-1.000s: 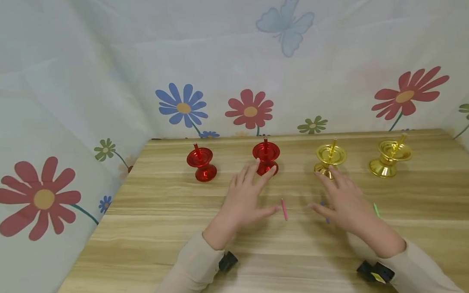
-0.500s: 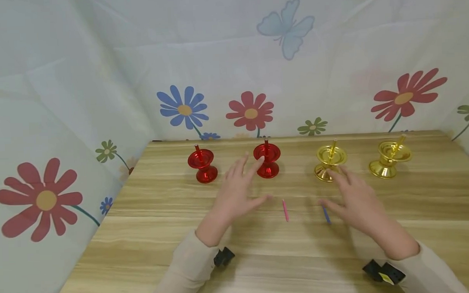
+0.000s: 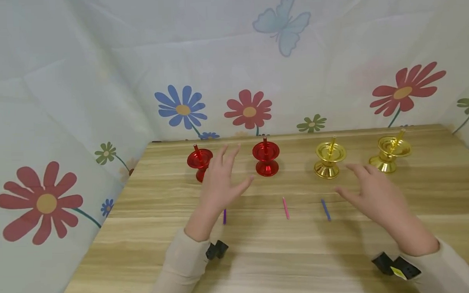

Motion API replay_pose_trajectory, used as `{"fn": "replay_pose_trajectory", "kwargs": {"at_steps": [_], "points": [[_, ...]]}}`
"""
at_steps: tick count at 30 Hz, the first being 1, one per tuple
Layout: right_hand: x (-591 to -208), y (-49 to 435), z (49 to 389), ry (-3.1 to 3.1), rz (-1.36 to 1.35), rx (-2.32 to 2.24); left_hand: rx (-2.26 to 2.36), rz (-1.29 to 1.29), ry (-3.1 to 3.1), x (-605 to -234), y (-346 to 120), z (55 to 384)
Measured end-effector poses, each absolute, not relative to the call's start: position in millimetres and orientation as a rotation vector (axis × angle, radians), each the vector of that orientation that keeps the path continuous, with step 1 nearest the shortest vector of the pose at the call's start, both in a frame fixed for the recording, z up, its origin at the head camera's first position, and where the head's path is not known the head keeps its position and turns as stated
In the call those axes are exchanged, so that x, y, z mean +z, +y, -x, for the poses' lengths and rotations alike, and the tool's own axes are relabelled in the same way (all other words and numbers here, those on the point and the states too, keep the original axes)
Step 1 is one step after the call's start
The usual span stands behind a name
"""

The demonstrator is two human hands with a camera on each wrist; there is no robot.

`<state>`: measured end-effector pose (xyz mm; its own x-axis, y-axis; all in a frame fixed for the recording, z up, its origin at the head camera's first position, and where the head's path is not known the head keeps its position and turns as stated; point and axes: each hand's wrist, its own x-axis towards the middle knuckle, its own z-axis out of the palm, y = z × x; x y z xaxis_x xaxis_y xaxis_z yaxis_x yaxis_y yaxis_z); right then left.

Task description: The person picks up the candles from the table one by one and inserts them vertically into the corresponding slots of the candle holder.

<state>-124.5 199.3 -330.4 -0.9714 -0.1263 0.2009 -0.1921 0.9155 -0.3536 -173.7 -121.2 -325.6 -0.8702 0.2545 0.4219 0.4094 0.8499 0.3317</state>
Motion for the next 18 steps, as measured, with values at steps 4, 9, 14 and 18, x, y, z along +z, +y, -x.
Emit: {"fn": "replay_pose_trajectory", "kwargs": {"at_steps": [4, 9, 14, 18], "points": [[-327, 207, 126, -2.963, -0.172, 0.562, -0.638, 0.443, -2.633, -323, -128, 176], [-323, 219, 125, -2.983, -0.130, 0.551, -0.706, 0.376, -2.647, -318, -133, 179], [-319, 225, 125, -2.996, -0.118, 0.556, -0.779, 0.337, -2.616, -316, -140, 181], [-318, 228, 126, -2.999, -0.111, 0.568, -0.816, 0.322, -2.584, -317, -146, 181]]}}
